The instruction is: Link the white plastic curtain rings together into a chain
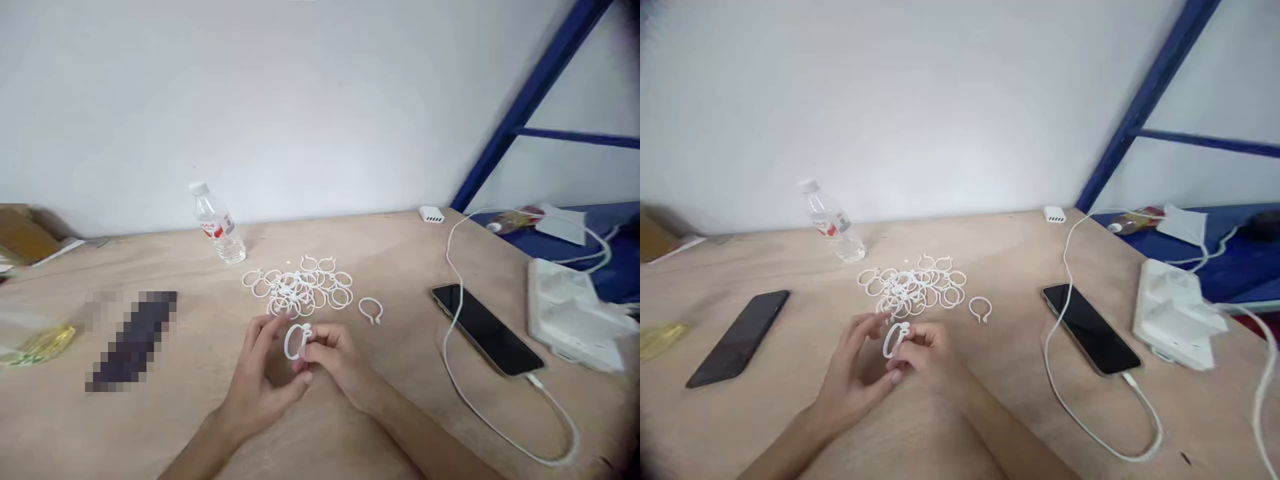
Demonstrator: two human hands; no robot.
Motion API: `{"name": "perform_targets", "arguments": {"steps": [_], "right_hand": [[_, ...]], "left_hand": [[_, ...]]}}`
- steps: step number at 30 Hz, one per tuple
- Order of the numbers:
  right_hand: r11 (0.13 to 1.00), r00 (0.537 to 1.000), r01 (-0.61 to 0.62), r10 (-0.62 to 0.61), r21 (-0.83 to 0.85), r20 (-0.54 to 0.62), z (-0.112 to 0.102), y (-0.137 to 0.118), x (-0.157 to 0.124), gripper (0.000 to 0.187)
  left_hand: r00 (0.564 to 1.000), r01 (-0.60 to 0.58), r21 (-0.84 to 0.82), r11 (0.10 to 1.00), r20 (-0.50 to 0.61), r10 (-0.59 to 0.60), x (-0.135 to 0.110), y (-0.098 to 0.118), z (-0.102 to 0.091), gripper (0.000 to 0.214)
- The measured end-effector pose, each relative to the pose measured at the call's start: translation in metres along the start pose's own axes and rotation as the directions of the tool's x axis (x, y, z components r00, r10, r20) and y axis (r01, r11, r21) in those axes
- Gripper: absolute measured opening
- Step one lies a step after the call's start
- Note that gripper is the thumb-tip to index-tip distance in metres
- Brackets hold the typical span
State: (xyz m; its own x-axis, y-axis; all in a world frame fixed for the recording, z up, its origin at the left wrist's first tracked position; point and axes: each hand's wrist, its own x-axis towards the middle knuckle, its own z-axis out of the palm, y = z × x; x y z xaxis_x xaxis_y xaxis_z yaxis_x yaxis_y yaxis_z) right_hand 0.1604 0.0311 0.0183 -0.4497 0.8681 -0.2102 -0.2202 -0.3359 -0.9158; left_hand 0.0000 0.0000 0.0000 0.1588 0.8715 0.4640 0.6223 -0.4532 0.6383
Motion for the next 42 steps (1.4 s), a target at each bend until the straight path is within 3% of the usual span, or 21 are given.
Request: {"name": "perform_targets", "arguments": {"steps": [2, 5, 10, 12, 18, 21, 25, 29, 32, 35, 42], "right_hand": [[1.000, 0.999, 0.016, -0.016, -0.003, 0.048, -0.001, 0.002, 0.001, 0.008], [0.999, 0.995, 0.045, -0.044, -0.008, 0.092, -0.002, 0.003, 0.002, 0.008], [0.998, 0.991, 0.050, -0.045, -0.035, 0.128, -0.006, 0.003, 0.003, 0.007], [0.998, 0.993, 0.037, -0.031, -0.052, 0.117, -0.008, 0.004, 0.004, 0.007], [0.998, 0.997, 0.053, -0.050, -0.043, 0.059, -0.012, 0.012, 0.005, 0.017], [0.992, 0.993, 0.116, -0.117, -0.055, -0.024, -0.012, 0.017, 0.005, 0.030], [0.971, 0.964, 0.232, -0.237, -0.051, -0.121, -0.015, 0.022, 0.008, 0.028], [0.974, 0.971, 0.223, -0.225, -0.030, -0.078, -0.020, 0.022, 0.012, 0.018], [0.980, 0.980, 0.196, -0.197, -0.040, -0.020, -0.022, 0.021, 0.012, 0.016], [0.975, 0.978, 0.209, -0.208, -0.071, 0.013, -0.022, 0.020, 0.011, 0.014], [0.976, 0.978, 0.206, -0.207, -0.070, -0.010, -0.025, 0.020, 0.012, 0.014]], "left_hand": [[1.000, -0.024, 0.002, 1.000, -0.004, 0.024, 0.003, -0.007, 0.005, 0.077], [0.998, -0.017, -0.066, 0.998, 0.066, 0.022, 0.005, -0.014, 0.010, 0.068], [0.987, 0.157, -0.295, 0.942, 0.082, -0.139, 0.004, -0.010, 0.008, 0.044], [0.975, 0.220, -0.342, 0.914, 0.071, -0.208, 0.004, -0.008, 0.008, 0.042], [0.964, 0.259, -0.409, 0.875, 0.051, -0.262, 0.007, -0.008, 0.008, 0.036], [0.965, 0.257, -0.439, 0.861, 0.067, -0.254, 0.008, -0.010, 0.009, 0.039], [0.973, 0.229, -0.385, 0.894, 0.072, -0.218, 0.010, -0.012, 0.011, 0.035], [0.969, 0.247, -0.380, 0.892, 0.085, -0.232, 0.011, -0.011, 0.010, 0.035], [0.953, 0.302, -0.409, 0.861, 0.161, -0.257, 0.012, -0.009, 0.009, 0.033], [0.935, 0.349, -0.464, 0.814, 0.232, -0.268, 0.013, -0.006, 0.005, 0.036], [0.902, 0.423, -0.553, 0.718, 0.329, -0.279, 0.015, -0.016, -0.004, 0.065]]}}
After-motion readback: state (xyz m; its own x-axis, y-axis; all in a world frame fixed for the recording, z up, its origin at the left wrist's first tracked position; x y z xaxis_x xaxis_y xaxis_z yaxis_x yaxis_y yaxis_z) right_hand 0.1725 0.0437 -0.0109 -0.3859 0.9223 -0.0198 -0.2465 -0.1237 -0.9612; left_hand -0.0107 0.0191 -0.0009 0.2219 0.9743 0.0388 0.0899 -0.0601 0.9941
